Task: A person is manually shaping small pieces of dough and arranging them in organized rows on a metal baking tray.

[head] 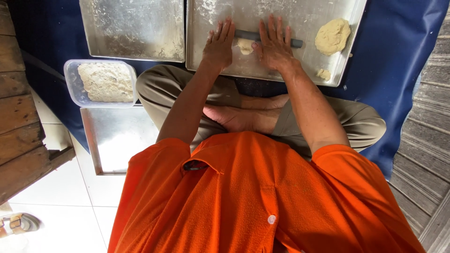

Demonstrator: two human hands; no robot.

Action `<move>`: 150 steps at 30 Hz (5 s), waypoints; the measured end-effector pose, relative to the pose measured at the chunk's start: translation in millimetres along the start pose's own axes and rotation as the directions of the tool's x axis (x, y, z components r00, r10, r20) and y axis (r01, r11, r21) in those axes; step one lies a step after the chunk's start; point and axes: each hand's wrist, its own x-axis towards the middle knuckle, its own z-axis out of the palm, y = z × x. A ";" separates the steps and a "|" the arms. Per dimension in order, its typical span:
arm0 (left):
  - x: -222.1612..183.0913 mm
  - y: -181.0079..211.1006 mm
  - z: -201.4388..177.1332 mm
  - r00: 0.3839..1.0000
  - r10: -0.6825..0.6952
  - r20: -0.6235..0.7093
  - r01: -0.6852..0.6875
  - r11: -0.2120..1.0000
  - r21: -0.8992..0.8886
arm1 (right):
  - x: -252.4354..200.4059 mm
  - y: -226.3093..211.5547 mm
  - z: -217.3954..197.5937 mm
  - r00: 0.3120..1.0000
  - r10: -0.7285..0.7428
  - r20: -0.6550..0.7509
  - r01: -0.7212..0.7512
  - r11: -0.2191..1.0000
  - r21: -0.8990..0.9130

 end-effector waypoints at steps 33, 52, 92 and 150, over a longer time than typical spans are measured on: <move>-28.7 23.1 52.9 0.976 0.065 -0.208 -0.077 0.996 -0.048 | -67.3 -15.4 9.0 0.982 -0.069 0.178 0.072 0.997 -0.010; -62.5 31.3 43.1 1.000 -0.004 -0.017 0.002 0.995 -0.100 | -67.2 -12.7 24.6 0.992 -0.002 0.125 -0.003 0.999 0.042; 6.0 4.4 3.4 1.000 0.001 -0.003 -0.001 0.998 -0.065 | 12.2 2.1 1.1 0.961 0.031 -0.274 -0.035 0.999 -0.009; 13.6 -6.1 -16.8 0.997 0.077 0.023 -0.073 0.985 -0.158 | 32.0 19.7 -13.3 0.994 0.024 -0.105 -0.027 0.999 -0.034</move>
